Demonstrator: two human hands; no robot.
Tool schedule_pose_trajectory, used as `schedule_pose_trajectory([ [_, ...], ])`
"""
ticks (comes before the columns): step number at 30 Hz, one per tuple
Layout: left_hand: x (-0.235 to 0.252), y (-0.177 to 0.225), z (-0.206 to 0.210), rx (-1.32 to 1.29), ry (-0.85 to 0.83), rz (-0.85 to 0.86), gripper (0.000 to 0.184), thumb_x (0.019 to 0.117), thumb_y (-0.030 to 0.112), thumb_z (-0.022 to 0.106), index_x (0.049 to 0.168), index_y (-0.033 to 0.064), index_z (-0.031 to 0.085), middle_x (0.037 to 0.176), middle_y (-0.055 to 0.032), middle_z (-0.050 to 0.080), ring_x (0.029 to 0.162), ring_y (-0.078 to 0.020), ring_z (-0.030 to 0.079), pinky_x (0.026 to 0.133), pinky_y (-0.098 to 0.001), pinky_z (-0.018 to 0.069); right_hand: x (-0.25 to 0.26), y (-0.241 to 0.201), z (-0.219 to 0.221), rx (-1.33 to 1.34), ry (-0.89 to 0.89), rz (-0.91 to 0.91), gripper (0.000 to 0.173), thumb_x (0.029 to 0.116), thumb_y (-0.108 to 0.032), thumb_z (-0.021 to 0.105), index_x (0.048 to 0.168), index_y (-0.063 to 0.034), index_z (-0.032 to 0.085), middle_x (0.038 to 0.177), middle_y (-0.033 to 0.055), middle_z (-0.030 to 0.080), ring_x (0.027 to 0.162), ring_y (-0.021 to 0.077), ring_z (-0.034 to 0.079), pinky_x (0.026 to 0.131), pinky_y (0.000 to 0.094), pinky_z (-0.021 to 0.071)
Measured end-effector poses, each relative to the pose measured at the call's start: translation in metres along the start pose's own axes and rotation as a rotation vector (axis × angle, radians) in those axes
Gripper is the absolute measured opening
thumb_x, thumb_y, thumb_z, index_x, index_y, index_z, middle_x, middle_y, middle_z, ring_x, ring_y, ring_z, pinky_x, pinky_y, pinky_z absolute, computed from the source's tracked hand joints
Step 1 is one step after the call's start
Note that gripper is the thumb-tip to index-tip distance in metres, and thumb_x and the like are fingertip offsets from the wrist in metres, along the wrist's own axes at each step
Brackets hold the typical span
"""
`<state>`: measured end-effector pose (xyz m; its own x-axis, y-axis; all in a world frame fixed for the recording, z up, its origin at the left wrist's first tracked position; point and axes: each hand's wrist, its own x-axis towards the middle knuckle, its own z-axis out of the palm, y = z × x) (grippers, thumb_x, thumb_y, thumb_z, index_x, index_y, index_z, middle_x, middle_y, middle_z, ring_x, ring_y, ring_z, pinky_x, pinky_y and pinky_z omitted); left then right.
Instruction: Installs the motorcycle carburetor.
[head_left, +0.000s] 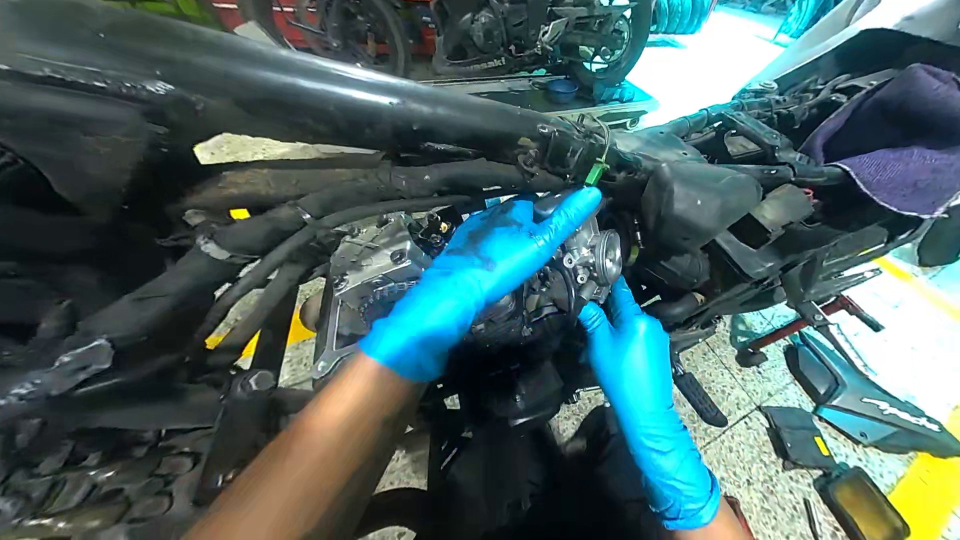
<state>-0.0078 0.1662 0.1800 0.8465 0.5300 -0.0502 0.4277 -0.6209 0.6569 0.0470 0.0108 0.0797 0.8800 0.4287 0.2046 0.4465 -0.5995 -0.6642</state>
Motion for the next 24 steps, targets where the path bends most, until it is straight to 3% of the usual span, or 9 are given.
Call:
schedule_pose_trajectory([
  [2,-0.008,0.001,0.016,0.043,0.157,0.039,0.085,0.0984,0.077,0.023,0.112,0.0067,0.068,0.099,-0.0193,0.069,0.099,-0.0374,0.067,0.084,-0.0653,0.0492,0.002,0.0,-0.003,0.006,-0.03,0.018,0.054,0.1003,-0.045,0.063,0.142,-0.0105,0.059,0.073,0.009,0.07,0.057,0.0245,0.067,0.056,0.05,0.0569],
  [5,-0.008,0.005,0.028,0.152,0.268,0.051,0.082,0.1035,0.069,0.021,0.103,0.0009,0.066,0.09,-0.0218,0.066,0.092,-0.0399,0.067,0.079,-0.0625,0.0499,0.0,0.001,0.008,-0.091,0.101,-0.043,0.053,0.1034,-0.036,0.057,0.146,-0.0041,0.055,0.069,0.0113,0.068,0.056,0.0287,0.067,0.052,0.0501,0.0541],
  [8,-0.004,0.003,0.037,0.257,0.366,0.07,0.082,0.1037,0.069,0.022,0.113,-0.0004,0.065,0.093,-0.0235,0.068,0.094,-0.0414,0.068,0.079,-0.0613,0.0509,0.004,-0.002,0.013,-0.198,0.109,-0.024,0.054,0.1043,-0.033,0.056,0.149,-0.0016,0.05,0.069,0.0132,0.068,0.061,0.0328,0.069,0.054,0.0509,0.0542],
  [11,-0.004,0.001,0.04,0.297,0.376,0.075,0.083,0.1032,0.069,0.023,0.111,-0.003,0.063,0.095,-0.0264,0.067,0.095,-0.0454,0.067,0.078,-0.0631,0.0508,0.01,-0.007,0.001,-0.207,-0.024,0.048,0.052,0.1032,-0.032,0.06,0.147,-0.0043,0.052,0.08,0.0159,0.071,0.073,0.0362,0.071,0.061,0.0544,0.0558],
  [13,-0.004,0.002,0.038,0.289,0.357,0.053,0.086,0.101,0.073,0.023,0.112,-0.0028,0.062,0.099,-0.0265,0.067,0.1,-0.0458,0.067,0.083,-0.0637,0.0501,0.011,-0.005,-0.002,-0.224,-0.063,0.038,0.047,0.1042,-0.034,0.059,0.142,-0.0063,0.053,0.078,0.0143,0.068,0.07,0.0345,0.069,0.055,0.0524,0.0538],
  [15,-0.005,0.003,0.032,0.223,0.301,0.039,0.087,0.1002,0.074,0.024,0.116,-0.0023,0.062,0.1,-0.026,0.067,0.102,-0.0443,0.066,0.088,-0.0644,0.0479,0.011,-0.002,-0.003,-0.214,-0.041,-0.013,0.046,0.1054,-0.032,0.056,0.142,-0.0035,0.056,0.078,0.0143,0.069,0.071,0.0339,0.07,0.059,0.0524,0.0543],
  [19,0.001,0.007,0.021,0.11,0.204,-0.038,0.09,0.0976,0.078,0.017,0.091,0.0027,0.065,0.084,-0.0215,0.064,0.086,-0.0403,0.066,0.071,-0.0648,0.0481,-0.004,0.001,0.006,-0.201,0.204,-0.141,0.054,0.1042,-0.047,0.051,0.128,-0.0014,0.067,0.062,0.0085,0.064,0.053,0.0275,0.064,0.046,0.0465,0.05],
  [21,0.001,0.012,0.018,0.103,0.166,-0.078,0.091,0.0982,0.077,0.016,0.099,0.0018,0.067,0.09,-0.023,0.066,0.092,-0.0415,0.066,0.076,-0.0664,0.0478,-0.006,-0.009,0.003,-0.24,0.209,-0.116,0.055,0.1041,-0.048,0.051,0.127,0.0,0.067,0.06,0.0072,0.062,0.051,0.0261,0.064,0.044,0.0441,0.0493],
  [24,-0.001,0.016,0.015,0.22,0.173,0.002,0.066,0.1087,0.056,0.028,0.114,0.0032,0.068,0.099,-0.0191,0.071,0.096,-0.036,0.068,0.083,-0.0582,0.0496,-0.005,-0.019,-0.007,-0.24,0.089,-0.049,0.053,0.1048,-0.048,0.05,0.123,-0.0004,0.065,0.063,0.0084,0.063,0.055,0.027,0.066,0.045,0.0439,0.0501],
])
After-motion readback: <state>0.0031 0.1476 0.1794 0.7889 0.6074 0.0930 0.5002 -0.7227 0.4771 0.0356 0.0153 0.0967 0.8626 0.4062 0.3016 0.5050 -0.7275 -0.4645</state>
